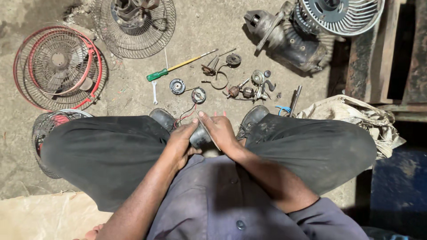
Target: The person disassembles a fan motor, removing the fan blades and cage. They then use pliers and a screwdriver to remove the rotor and bearings from the motor housing, placing the parts on the floor.
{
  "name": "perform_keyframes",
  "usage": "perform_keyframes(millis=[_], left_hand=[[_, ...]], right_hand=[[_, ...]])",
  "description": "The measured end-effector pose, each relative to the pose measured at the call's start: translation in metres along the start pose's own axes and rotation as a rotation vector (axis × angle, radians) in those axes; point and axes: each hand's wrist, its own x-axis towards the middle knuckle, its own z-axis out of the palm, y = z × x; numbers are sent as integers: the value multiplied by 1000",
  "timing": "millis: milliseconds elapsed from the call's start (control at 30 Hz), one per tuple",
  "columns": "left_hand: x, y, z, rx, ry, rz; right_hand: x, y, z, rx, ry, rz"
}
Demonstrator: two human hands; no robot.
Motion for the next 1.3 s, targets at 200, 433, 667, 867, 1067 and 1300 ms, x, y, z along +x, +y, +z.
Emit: perform_keyframes(millis=[200, 433, 667, 867, 1067, 1300], left_hand=[[103, -11, -4, 776, 456, 362], [210, -71, 38, 1433, 310, 272], [215, -88, 42, 1370, 192, 67], [202, -68, 43, 1350, 106, -3], [244, -70, 9, 1301, 177, 43], [323, -74, -56, 996, 648, 207]], right_hand=[[53, 64, -35, -199, 289, 270], [50, 89, -41, -99, 288, 300], [9, -32, -146, 10, 263, -96], [-25, -119, -247, -554, 388, -220], [-17, -112, -264, -491, 465, -67], [-19, -102, -259, -513, 352, -128]])
